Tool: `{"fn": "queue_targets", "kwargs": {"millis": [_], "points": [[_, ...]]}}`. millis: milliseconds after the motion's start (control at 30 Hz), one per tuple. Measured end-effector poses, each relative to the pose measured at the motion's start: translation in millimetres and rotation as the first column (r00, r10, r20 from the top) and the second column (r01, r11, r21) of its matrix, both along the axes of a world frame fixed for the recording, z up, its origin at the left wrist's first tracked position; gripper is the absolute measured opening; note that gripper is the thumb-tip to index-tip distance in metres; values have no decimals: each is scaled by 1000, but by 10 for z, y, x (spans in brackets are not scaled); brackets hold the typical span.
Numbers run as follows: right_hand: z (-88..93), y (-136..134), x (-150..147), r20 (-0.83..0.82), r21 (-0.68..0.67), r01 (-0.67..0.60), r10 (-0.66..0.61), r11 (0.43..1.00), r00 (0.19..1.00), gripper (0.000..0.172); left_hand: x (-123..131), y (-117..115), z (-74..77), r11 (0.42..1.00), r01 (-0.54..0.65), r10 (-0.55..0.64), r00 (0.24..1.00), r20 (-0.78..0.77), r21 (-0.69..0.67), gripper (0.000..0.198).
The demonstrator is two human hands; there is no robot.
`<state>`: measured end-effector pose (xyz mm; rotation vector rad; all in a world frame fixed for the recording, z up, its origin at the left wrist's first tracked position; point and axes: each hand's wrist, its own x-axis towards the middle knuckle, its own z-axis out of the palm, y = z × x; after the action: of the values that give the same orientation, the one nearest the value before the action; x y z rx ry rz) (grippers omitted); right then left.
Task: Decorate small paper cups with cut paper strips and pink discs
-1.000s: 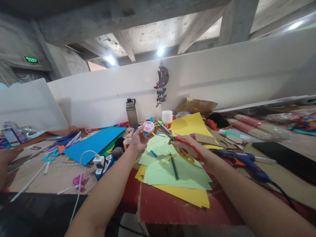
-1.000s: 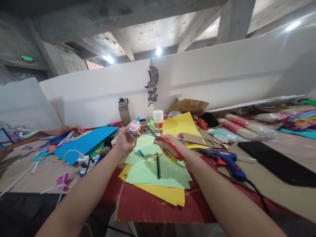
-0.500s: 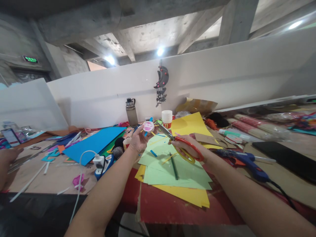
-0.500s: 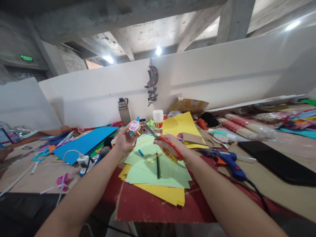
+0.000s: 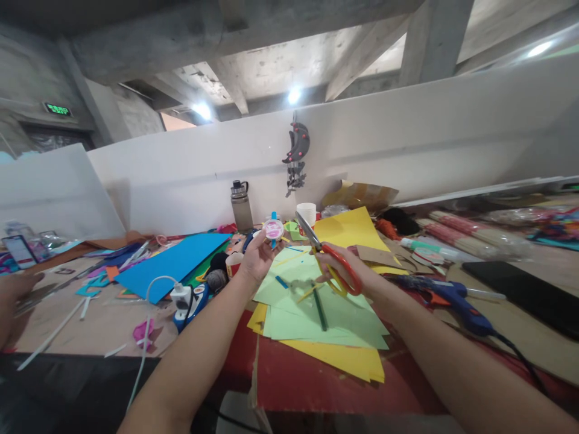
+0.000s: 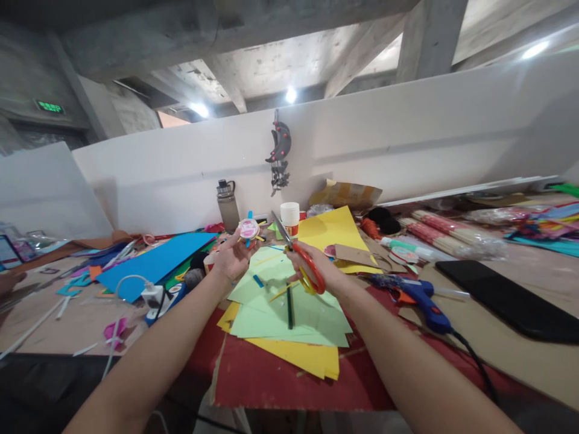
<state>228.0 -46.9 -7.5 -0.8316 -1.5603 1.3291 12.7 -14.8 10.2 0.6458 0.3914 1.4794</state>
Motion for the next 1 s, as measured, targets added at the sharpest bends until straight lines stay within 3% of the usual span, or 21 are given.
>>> {"fn": "queue_targets", "kwargs": {"millis": [167,300,533,700,1000], "points": [[-42,7,-106,-68,-18,75,-76,997,995,33,92,5,-41,998,-66,65,996,55,8,6],[-34,-30,-194,-152,-112,122,-139,986,979,35,185,-42,-32,994,-102,104,991,87,-30,5],[-81,-113,-269,-178,-106,6,-25,994,984,36,310,-120,-4,994,-97,101,989,112,-47,12],[-53,-173,-306,-223,-213,0,-49,977,974,37,336,-154,-3,997,-55,60,993,102,-48,14],[-113,-151,-344,-210,-267,-11,-48,964,976,43,393,-277,-5,999,7,-4,998,59,-36,29]]}}
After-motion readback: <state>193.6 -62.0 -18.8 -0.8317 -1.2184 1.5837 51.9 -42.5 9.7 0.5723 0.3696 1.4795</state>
